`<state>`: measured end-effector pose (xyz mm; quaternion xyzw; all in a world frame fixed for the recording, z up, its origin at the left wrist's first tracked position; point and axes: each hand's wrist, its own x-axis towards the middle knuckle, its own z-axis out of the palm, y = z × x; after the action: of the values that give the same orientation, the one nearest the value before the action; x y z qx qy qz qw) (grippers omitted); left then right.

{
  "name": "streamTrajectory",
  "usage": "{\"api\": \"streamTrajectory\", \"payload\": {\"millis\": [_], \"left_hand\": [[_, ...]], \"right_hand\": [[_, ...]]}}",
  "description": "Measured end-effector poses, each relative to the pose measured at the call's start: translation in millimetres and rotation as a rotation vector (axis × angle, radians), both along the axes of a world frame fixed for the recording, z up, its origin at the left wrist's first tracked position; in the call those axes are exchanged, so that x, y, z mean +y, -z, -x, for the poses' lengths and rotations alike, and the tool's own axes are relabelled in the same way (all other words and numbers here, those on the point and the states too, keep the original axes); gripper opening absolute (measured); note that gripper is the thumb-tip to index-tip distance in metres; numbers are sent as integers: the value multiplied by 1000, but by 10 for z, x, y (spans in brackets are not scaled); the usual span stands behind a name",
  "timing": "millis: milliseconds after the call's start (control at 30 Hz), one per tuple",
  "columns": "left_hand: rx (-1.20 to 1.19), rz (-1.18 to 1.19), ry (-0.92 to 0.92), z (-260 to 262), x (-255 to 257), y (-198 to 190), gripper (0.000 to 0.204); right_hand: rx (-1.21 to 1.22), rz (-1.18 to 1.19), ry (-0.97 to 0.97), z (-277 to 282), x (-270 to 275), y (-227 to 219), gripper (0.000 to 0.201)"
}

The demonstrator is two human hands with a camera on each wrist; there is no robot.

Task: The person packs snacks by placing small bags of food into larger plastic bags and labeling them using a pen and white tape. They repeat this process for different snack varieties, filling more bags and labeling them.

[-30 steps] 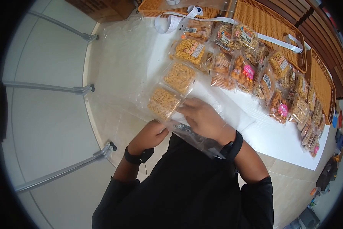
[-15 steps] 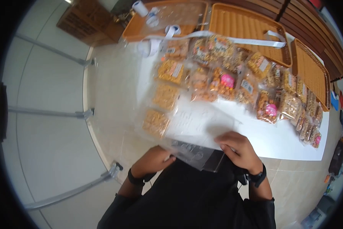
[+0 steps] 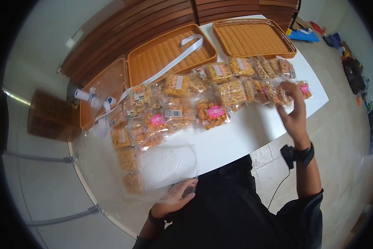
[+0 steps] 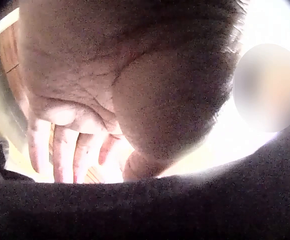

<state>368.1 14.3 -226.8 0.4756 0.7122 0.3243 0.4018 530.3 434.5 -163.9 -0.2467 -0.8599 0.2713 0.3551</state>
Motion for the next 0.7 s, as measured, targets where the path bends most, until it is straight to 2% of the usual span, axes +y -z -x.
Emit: {"api": "streamTrajectory", "payload": {"millis": [33,133,233,267,400,533,633,700], "left_hand": [[-43,32,-11,10,9,-32,41],[-26,34,-22,36,10,-67,40],[-31,44,-23,48,-35,-13,37],[-27,52,-28,43,-34,-18,36],[13,79,-54,27,25,-147,32],[183,9,24,33,-3,-72,26],[222,-65,-5,40,-12,-44,28],[306,-75,33,41,-1,-79,24]], "right_hand": [[-5,37,44,-31,114,-44,60],[-167,-17,-39,-40,306,-101,70],[-327,-71,-245,142,214,-195,80],[-310,-119,-350,248,206,-194,83],[-306,-167,-514,711,51,-260,86],[-421,-316,-522,1004,-22,-170,83],[-522,-338,-476,1064,-29,-131,84],[-491,-304,-504,1068,-9,-164,83]]}}
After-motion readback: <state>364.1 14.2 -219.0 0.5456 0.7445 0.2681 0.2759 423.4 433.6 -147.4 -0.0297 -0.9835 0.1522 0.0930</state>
